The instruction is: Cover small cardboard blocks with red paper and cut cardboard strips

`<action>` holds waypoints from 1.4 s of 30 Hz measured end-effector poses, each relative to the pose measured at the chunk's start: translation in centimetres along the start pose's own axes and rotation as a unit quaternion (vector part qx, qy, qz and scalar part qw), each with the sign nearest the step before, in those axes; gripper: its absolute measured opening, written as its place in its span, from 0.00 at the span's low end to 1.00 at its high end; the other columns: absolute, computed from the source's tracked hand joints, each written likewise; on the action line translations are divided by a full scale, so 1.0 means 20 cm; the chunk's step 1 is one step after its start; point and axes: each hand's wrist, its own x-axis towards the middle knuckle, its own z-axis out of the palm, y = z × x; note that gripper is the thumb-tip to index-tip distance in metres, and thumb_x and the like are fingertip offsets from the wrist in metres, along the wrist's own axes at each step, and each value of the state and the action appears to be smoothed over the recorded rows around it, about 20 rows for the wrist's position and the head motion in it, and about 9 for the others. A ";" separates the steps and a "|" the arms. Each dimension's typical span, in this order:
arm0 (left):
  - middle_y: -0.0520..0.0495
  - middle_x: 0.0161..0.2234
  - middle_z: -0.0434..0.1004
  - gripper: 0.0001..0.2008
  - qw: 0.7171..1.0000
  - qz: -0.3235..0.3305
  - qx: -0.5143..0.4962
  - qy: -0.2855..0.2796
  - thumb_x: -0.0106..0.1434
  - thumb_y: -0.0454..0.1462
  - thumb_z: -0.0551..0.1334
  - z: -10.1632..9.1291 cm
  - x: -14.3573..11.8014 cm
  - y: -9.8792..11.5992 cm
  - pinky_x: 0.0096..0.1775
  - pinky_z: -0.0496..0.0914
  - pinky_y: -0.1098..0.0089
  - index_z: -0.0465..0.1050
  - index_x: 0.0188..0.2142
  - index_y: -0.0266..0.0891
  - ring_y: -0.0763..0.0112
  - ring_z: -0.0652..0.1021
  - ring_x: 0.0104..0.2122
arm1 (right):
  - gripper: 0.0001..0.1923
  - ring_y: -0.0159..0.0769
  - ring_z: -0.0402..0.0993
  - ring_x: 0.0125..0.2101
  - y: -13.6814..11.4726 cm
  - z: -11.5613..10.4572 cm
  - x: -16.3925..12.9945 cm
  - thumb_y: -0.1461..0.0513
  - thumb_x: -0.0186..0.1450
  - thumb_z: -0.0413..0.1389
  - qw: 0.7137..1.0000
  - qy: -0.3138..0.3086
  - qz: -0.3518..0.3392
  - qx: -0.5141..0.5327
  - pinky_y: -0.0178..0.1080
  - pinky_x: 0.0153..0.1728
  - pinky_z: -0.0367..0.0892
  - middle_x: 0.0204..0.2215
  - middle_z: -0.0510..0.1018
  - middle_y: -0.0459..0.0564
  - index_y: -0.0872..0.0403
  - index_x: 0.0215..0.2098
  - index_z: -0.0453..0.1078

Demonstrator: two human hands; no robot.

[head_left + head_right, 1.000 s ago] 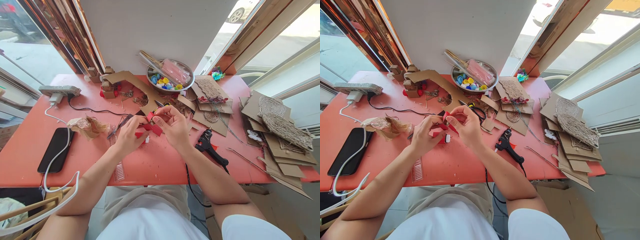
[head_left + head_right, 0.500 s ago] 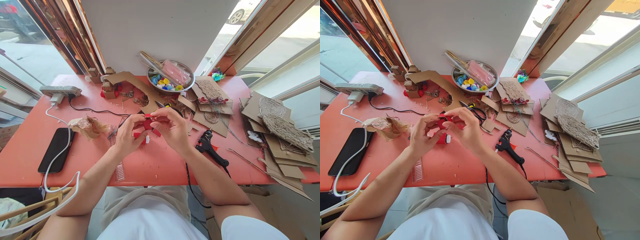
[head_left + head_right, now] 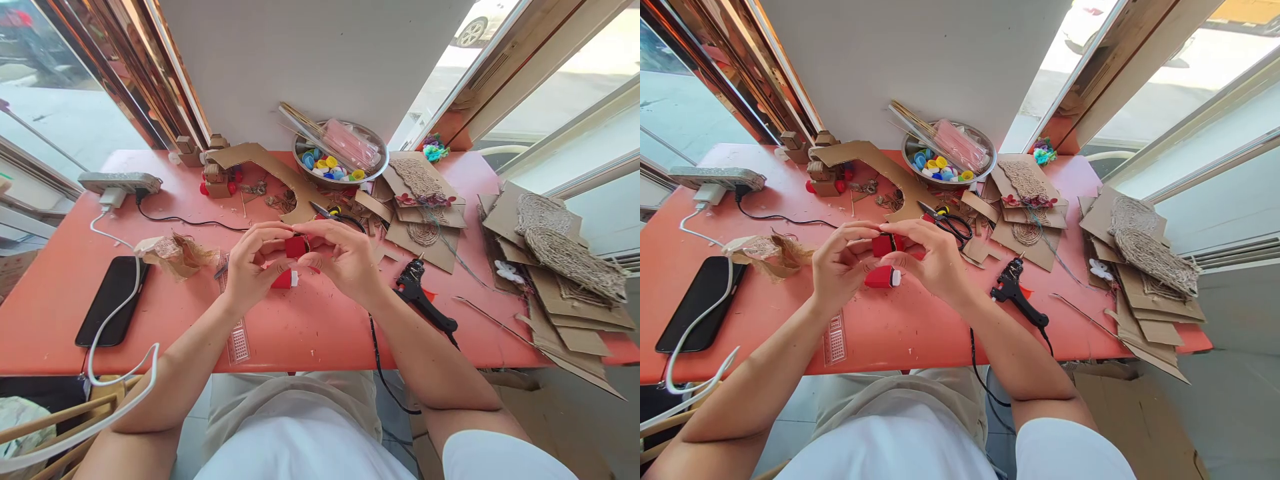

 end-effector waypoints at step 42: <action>0.49 0.35 0.87 0.21 0.846 -0.417 -0.329 -0.047 0.49 0.47 0.84 -0.02 0.08 0.08 0.39 0.82 0.77 0.86 0.38 0.40 0.74 0.85 0.34 | 0.17 0.44 0.85 0.51 0.05 0.03 -0.05 0.59 0.76 0.58 0.933 0.046 -0.212 -0.288 0.47 0.56 0.79 0.52 0.87 0.54 0.47 0.61 0.76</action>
